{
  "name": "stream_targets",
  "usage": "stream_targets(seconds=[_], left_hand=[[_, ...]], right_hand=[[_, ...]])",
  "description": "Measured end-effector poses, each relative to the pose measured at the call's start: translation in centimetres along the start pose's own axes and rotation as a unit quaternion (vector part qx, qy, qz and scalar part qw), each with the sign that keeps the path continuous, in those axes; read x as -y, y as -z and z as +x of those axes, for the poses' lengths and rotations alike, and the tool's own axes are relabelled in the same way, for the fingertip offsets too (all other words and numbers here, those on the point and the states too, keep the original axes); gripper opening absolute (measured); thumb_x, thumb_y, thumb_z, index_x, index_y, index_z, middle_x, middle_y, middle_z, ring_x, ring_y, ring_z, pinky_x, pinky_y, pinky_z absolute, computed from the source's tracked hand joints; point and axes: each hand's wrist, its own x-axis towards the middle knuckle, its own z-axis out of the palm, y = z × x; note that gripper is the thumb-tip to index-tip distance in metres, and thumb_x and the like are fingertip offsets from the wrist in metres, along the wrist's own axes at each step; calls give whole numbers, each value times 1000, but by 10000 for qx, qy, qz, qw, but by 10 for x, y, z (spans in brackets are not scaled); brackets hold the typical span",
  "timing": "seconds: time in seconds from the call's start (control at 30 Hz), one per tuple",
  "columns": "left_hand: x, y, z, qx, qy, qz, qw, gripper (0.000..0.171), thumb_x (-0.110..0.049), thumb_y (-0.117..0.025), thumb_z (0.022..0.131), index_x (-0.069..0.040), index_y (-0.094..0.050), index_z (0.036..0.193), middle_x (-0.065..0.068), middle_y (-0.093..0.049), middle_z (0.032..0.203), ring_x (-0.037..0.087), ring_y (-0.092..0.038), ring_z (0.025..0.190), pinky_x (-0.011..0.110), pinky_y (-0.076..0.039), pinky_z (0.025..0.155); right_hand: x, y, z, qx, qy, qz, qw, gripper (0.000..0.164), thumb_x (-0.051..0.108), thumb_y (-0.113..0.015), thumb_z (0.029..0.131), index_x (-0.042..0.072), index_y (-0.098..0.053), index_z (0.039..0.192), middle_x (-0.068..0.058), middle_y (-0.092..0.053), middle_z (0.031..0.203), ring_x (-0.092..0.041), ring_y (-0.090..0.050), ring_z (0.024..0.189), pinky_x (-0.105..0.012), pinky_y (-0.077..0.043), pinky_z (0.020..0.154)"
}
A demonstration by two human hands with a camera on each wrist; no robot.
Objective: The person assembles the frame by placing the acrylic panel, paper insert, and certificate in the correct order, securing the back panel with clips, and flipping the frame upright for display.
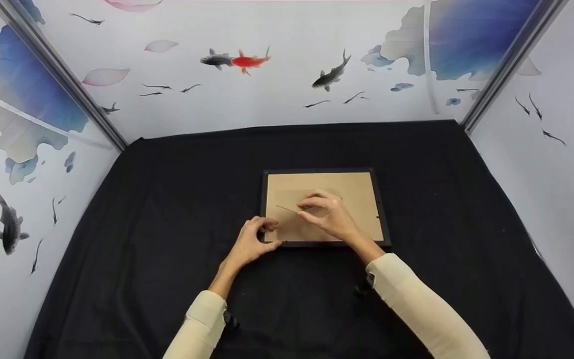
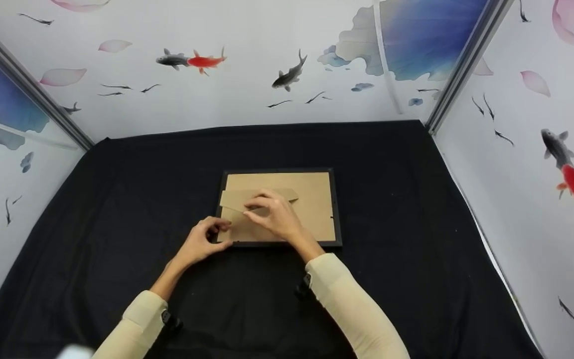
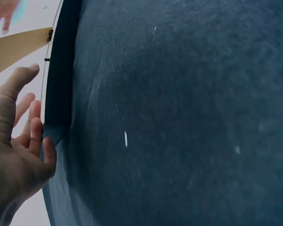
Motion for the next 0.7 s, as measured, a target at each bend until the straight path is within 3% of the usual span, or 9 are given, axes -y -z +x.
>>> stream_targets(seconds=[0.13,0.27,0.7], left_hand=[[5,-6,4,-189,-167,155,9996,48,-26,-90,77,-6,-71,117,4,-65,99,21,-53,89,39,-41,80],[9,-9,6,-166,-194,290,9993,50,-27,-92,76,-7,-72,117,3,-63,95,20,-48,85,36,-38,76],[9,-10,10,-24,284,583,9979,60,-33,-91,77,-9,-70,127,-2,-57,91,19,-45,82,35,-34,74]], right_hand=[[2,1,1,52,-41,34,10000,24,-15,-78,80,-2,-76,99,-18,-66,95,-34,-67,85,-44,-56,75],[3,2,2,96,-19,23,9999,23,-14,-79,80,-1,-76,99,-18,-66,95,-33,-67,84,-43,-56,75],[2,5,2,-47,-186,-92,9998,22,-12,-79,81,0,-76,99,-16,-66,95,-34,-66,84,-50,-54,73]])
